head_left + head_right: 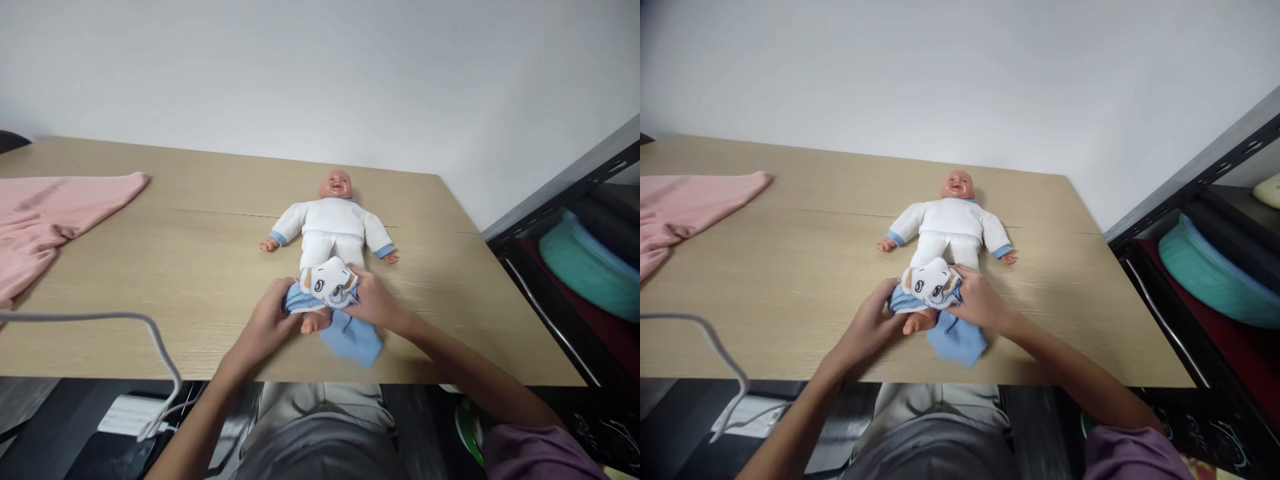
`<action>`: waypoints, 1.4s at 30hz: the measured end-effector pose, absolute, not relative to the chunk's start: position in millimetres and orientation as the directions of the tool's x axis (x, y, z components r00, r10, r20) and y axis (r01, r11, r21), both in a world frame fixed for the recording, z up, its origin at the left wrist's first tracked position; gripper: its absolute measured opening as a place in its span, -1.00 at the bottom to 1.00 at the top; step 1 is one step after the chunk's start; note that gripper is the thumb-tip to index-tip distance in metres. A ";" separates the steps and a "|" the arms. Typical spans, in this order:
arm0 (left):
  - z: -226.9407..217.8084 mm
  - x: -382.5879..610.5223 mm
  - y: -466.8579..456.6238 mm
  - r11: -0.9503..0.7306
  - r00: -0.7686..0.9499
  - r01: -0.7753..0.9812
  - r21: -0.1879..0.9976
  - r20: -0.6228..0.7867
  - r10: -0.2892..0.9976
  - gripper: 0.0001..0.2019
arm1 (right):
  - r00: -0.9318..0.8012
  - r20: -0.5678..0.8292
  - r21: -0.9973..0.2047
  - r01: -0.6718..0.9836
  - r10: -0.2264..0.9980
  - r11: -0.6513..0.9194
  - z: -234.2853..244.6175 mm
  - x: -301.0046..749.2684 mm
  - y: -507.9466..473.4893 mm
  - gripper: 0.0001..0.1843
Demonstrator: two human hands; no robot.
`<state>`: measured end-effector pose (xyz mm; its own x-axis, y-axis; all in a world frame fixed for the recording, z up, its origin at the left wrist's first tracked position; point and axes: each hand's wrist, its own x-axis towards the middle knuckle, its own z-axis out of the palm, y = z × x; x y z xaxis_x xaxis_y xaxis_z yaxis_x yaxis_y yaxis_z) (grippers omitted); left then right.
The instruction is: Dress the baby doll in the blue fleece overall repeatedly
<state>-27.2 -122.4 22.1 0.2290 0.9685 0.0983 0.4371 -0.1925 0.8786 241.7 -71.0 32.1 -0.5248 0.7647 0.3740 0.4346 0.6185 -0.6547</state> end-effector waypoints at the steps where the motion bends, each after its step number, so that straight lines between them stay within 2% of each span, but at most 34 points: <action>1: 24.6 -31.6 -117.6 -0.206 0.265 0.432 0.878 0.094 0.960 -0.71 | -0.539 0.357 -0.674 0.417 0.763 0.610 31.3 244.7 -65.1 -0.70; 6: 32.6 -49.0 -90.0 -0.300 0.467 0.427 0.853 0.076 0.881 -0.79 | -0.593 0.230 -0.742 0.406 0.771 0.534 27.3 256.3 -36.5 -0.73; 12: 40.5 -52.5 -74.3 -0.262 0.461 0.402 0.877 0.053 0.886 -0.67 | -0.602 0.201 -0.805 0.348 0.773 0.481 41.2 254.3 -29.7 -0.54; 15: 45.5 -54.4 -69.0 -0.253 0.472 0.397 0.882 0.040 0.881 -0.63 | -0.595 0.182 -0.836 0.325 0.783 0.442 42.4 257.5 -38.1 -0.52; 22: 54.8 -62.6 -44.9 -0.386 0.467 0.473 0.792 0.146 0.872 -0.60 | -0.421 0.132 -0.943 0.226 0.897 0.245 23.7 287.0 -45.0 -0.42; 25: 63.6 -62.8 -34.1 -0.375 0.459 0.488 0.789 0.133 0.878 -0.52 | -0.496 0.041 -0.968 0.195 0.867 0.157 22.3 296.1 -38.8 -0.34; 29: 78.5 -65.0 -17.7 -0.306 0.483 0.473 0.826 0.047 0.875 -0.45 | -0.604 -0.025 -0.954 0.252 0.796 0.162 24.8 301.3 -36.2 -0.41; 32: 91.4 -62.0 -5.7 -0.317 0.493 0.593 0.740 -0.023 0.870 -0.41 | -0.602 -0.028 -0.949 0.267 0.798 0.169 25.1 303.4 -38.3 -0.42; 34: 101.8 -51.0 -0.4 -0.377 0.504 0.635 0.674 0.009 0.864 -0.42 | -0.566 0.011 -0.962 0.218 0.824 0.163 24.1 303.4 -39.4 -0.42; 36: 112.5 -32.0 3.6 -0.459 0.569 0.595 0.660 0.058 0.820 -0.44 | -0.518 0.065 -0.975 0.148 0.853 0.163 22.3 300.9 -39.9 -0.43; 38: 121.5 -9.7 9.1 -0.519 0.670 0.535 0.667 0.040 0.741 -0.48 | -0.479 0.109 -0.982 0.085 0.871 0.169 19.9 296.1 -40.3 -0.45; 42: 129.0 20.3 30.3 -0.462 0.849 0.459 0.759 -0.221 0.480 -0.56 | -0.417 0.124 -0.986 0.047 0.901 0.158 17.9 286.7 -43.8 -0.41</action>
<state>20.3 30.3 129.0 0.8487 0.4803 -0.2213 0.4593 -0.4622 0.7586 286.7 -43.8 17.9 -0.4167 0.9005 0.1242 0.0469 0.1577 -0.9864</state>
